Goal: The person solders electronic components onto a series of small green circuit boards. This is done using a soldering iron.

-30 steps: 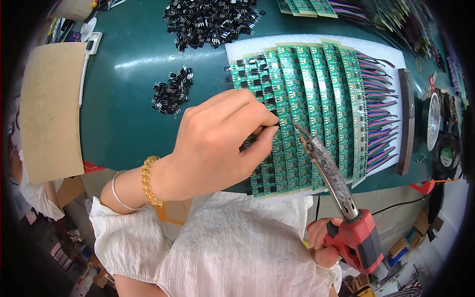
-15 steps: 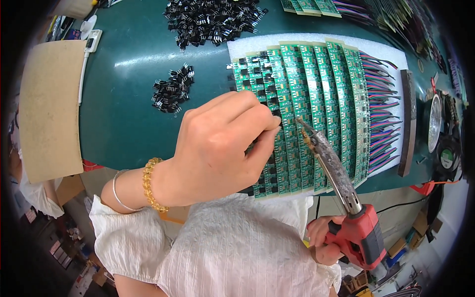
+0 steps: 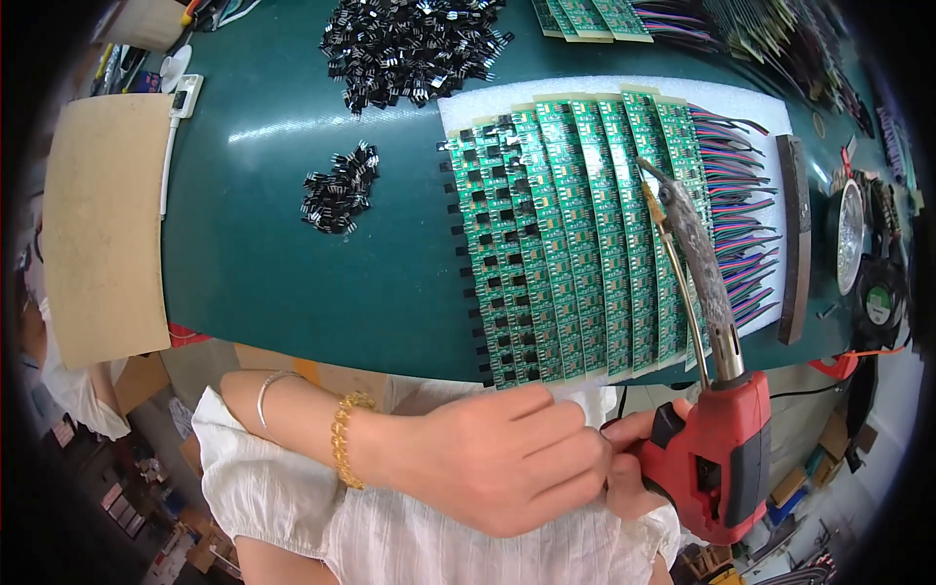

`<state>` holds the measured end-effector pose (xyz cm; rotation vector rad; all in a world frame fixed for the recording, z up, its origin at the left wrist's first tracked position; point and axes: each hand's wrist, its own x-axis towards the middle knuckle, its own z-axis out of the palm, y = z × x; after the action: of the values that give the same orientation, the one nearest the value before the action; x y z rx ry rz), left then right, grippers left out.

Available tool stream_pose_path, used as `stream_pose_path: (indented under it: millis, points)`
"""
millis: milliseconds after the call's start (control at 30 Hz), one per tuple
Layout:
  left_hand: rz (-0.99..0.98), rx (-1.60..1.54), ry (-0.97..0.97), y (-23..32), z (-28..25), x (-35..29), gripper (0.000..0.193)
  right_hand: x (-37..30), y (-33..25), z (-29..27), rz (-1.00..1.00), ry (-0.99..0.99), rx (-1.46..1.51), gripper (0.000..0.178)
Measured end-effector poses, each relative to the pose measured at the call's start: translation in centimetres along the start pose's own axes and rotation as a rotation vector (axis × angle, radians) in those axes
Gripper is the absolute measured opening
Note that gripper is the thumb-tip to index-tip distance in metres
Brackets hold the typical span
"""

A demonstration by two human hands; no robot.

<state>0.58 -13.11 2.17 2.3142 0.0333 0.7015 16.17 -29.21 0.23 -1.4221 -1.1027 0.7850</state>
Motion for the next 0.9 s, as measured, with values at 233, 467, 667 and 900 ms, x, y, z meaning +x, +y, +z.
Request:
stream_pose_path:
  millis: [233,467,667,900]
  points:
    - [0.081,0.135,0.164,-0.1,1.7,-0.2,0.020,-0.5,-0.5,-0.2,0.093,-0.024,-0.236,0.059]
    - [0.110,0.223,0.150,0.1,0.7,-0.5,0.024,-0.3,-0.8,0.5,0.075,-0.014,-0.270,0.065]
    - [-0.393,0.183,0.285,-5.4,-3.1,0.2,0.019,-1.1,0.4,0.4,0.057,0.009,-0.038,0.067]
    - [-0.357,0.214,0.265,-6.6,-2.9,0.2,0.016,-2.2,0.9,-0.5,0.052,0.078,0.253,0.072]
